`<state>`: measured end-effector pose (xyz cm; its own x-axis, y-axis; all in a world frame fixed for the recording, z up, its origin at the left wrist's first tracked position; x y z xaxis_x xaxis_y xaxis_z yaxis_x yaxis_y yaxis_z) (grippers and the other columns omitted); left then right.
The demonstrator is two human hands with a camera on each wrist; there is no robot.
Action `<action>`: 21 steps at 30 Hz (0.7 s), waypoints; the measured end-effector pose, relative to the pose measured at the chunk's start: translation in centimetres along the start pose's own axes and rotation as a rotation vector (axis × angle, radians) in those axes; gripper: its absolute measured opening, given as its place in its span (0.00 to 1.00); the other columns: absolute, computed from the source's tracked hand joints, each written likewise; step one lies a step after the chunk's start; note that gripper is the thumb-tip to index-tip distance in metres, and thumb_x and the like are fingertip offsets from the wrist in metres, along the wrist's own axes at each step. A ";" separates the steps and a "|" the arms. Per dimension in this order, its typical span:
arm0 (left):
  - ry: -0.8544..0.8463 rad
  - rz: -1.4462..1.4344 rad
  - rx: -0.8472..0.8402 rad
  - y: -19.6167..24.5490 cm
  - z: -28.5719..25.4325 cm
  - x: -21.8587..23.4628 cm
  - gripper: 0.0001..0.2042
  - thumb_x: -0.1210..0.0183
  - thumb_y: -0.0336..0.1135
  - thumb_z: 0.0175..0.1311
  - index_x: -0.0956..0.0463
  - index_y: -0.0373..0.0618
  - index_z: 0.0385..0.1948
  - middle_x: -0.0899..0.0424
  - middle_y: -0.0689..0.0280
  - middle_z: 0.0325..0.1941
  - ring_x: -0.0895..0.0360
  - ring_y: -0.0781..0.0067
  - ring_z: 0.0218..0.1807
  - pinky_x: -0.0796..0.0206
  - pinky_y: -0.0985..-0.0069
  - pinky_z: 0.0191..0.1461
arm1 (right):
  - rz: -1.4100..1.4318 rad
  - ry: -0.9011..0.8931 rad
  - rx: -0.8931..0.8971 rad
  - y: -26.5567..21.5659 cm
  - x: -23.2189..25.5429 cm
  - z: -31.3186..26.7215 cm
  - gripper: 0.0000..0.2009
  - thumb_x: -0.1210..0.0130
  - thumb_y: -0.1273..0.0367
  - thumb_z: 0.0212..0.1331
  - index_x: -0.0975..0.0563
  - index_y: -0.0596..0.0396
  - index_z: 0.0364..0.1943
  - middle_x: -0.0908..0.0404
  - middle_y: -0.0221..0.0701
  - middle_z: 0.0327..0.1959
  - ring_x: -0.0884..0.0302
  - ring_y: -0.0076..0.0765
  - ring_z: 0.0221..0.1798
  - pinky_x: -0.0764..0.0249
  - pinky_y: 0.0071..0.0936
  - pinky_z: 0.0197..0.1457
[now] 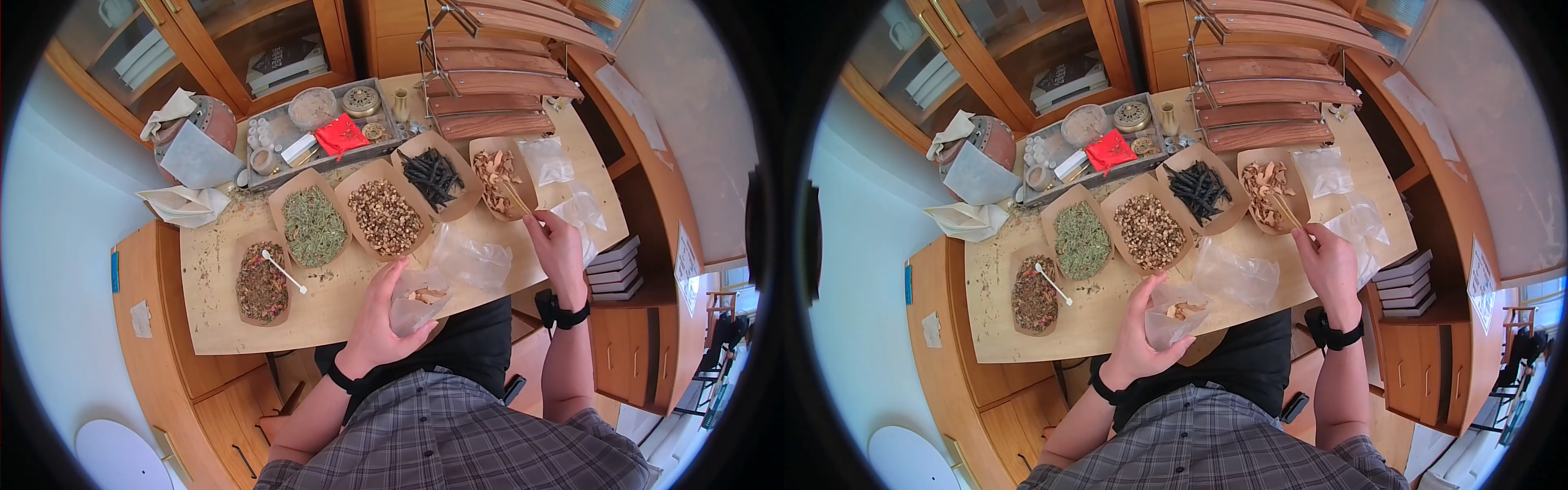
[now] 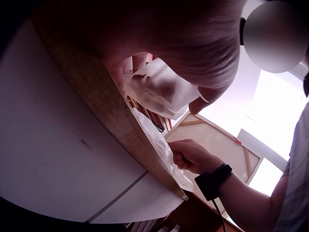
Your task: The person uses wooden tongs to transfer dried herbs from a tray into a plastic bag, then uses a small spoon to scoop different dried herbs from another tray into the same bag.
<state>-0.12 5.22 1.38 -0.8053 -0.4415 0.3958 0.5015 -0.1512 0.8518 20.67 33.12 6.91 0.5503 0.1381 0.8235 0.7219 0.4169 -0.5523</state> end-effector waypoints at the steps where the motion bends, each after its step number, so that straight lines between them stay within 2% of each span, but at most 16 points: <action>1: 0.000 0.000 0.000 0.0 0.0 0.0 0.55 0.19 0.33 0.61 0.50 0.40 0.86 0.38 0.47 0.87 0.35 0.45 0.86 0.36 0.51 0.83 | -0.003 -0.002 -0.002 0.0 0.0 0.0 0.17 0.32 0.59 0.74 0.10 0.61 0.50 0.11 0.51 0.30 0.09 0.53 0.33 0.17 0.41 0.40; 11: -0.001 0.004 -0.002 0.1 0.0 0.1 0.55 0.20 0.33 0.61 0.50 0.40 0.86 0.37 0.46 0.86 0.34 0.45 0.85 0.35 0.51 0.82 | 0.031 0.015 0.008 -0.4 0.3 -0.2 0.17 0.31 0.60 0.73 0.10 0.61 0.52 0.10 0.51 0.32 0.08 0.52 0.35 0.16 0.39 0.41; 17: 0.005 0.011 -0.008 0.1 0.0 0.1 0.55 0.19 0.34 0.60 0.50 0.40 0.86 0.37 0.47 0.87 0.33 0.45 0.84 0.35 0.51 0.82 | 0.076 0.025 0.064 -0.8 0.5 -0.3 0.16 0.30 0.62 0.72 0.10 0.61 0.53 0.08 0.51 0.37 0.07 0.53 0.37 0.15 0.39 0.43; 21: 0.008 0.012 -0.004 0.1 -0.1 0.1 0.55 0.19 0.34 0.60 0.50 0.40 0.86 0.37 0.47 0.87 0.31 0.46 0.83 0.35 0.52 0.81 | 0.000 0.075 0.148 -1.3 0.9 -0.3 0.15 0.29 0.63 0.71 0.10 0.61 0.51 0.08 0.51 0.38 0.07 0.54 0.37 0.15 0.41 0.42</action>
<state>-0.17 5.11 1.47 -0.7965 -0.4503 0.4035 0.5126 -0.1490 0.8456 20.33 32.41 8.34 0.5837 0.0730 0.8087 0.6557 0.5451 -0.5224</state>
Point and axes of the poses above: each hand's wrist, its own z-axis towards the middle knuckle, its own x-axis out of the back of the hand, y = z × x, the point moved 6 cm from there along z, towards the middle knuckle
